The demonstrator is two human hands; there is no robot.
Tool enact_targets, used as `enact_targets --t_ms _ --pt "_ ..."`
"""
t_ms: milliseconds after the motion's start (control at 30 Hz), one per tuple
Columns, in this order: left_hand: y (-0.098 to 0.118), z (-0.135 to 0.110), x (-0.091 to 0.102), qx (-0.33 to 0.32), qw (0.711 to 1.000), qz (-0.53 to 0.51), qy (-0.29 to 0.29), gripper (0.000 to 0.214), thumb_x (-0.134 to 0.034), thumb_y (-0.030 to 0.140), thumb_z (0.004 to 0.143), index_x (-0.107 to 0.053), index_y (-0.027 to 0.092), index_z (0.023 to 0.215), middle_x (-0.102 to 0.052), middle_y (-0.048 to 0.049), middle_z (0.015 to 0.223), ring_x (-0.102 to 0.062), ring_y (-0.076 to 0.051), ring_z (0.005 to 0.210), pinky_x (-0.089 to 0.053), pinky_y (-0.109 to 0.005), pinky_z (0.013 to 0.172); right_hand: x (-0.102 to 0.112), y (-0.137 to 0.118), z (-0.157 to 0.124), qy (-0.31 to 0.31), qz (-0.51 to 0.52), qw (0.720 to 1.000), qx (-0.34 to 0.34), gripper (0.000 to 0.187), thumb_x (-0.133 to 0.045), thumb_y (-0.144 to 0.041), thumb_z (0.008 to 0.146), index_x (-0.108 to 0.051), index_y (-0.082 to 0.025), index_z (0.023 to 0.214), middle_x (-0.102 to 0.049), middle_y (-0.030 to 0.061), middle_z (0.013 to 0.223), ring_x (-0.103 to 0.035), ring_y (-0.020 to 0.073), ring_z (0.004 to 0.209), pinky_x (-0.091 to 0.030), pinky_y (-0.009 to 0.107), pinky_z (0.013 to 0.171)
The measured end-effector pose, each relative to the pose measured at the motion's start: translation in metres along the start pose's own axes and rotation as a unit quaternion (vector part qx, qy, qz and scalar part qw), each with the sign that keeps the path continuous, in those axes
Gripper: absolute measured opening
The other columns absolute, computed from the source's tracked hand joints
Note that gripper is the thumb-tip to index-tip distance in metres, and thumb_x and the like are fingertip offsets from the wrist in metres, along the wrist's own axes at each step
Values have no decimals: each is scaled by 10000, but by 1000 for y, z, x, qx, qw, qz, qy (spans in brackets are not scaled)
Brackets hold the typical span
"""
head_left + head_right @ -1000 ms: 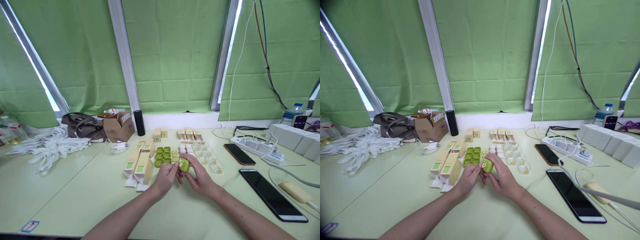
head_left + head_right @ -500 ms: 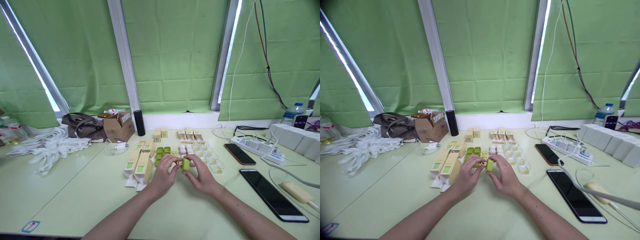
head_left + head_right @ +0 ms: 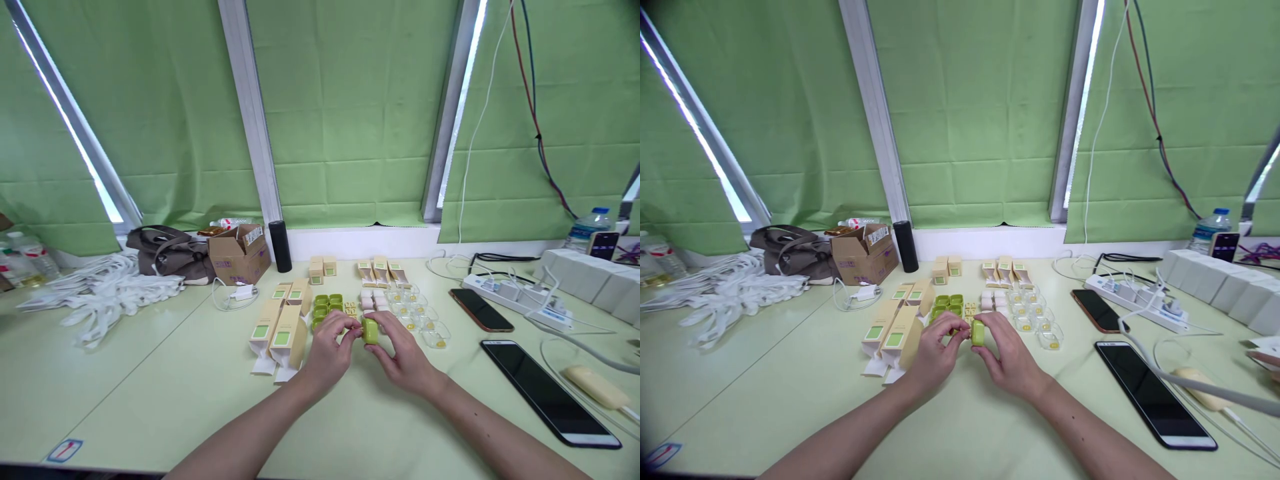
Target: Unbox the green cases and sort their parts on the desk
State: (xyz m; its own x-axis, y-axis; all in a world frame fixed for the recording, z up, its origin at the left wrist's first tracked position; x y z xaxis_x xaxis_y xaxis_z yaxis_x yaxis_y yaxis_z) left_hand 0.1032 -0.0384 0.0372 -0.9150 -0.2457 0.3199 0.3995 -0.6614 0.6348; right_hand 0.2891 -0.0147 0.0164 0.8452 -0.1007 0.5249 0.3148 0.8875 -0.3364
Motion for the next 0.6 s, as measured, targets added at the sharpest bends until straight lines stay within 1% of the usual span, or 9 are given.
enact_targets --t_ms 100,267,433,500,600 --pt "-2 -2 -1 11 1000 -10 6 96 -665 192 938 -728 209 869 -705 -48 860 -672 -198 830 -529 -335 789 -1 0 -1 1 1 1000 5 495 -577 -240 1019 -426 -257 1490 -663 146 1297 -643 309 1215 -592 494 999" --pt "-6 -4 -4 52 998 -45 4 99 -660 178 908 -706 206 826 -685 -29 821 -657 -180 775 -513 -307 734 -3 1 -3 1 -2 1000 7 497 -564 -241 1024 -424 -256 1501 -660 149 1305 -642 313 1227 -597 505 999" --pt "-5 -3 -6 83 995 -59 -10 112 -636 186 897 -678 196 793 -680 -32 811 -647 -182 784 -509 -309 748 -3 2 -3 -5 3 1000 4 490 -552 -248 1028 -435 -261 1503 -662 147 1306 -644 316 1230 -599 514 1004" --pt "-6 -3 -8 106 992 -66 -12 110 -645 212 906 -677 196 802 -690 -33 815 -647 -184 788 -509 -309 749 -2 1 -1 -4 10 1000 -5 495 -552 -248 1028 -438 -270 1510 -651 145 1326 -632 315 1253 -592 517 1022" --pt "-9 -4 -10 136 987 -86 -5 91 -666 271 927 -687 197 878 -710 -39 846 -660 -192 810 -520 -315 760 0 -3 4 -15 41 998 -35 522 -539 -272 1041 -422 -288 1549 -605 142 1384 -608 296 1293 -590 485 1041"
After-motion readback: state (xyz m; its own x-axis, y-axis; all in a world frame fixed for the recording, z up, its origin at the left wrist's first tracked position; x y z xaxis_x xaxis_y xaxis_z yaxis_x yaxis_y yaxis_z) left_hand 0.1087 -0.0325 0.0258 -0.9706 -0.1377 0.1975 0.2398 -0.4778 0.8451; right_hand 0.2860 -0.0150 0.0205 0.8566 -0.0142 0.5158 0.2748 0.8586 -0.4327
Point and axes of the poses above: each hand's wrist, its own z-axis towards the middle knuckle, its own x-axis out of the back of the hand, y = z × x, the point moved 2 cm from there along z, towards the middle knuckle
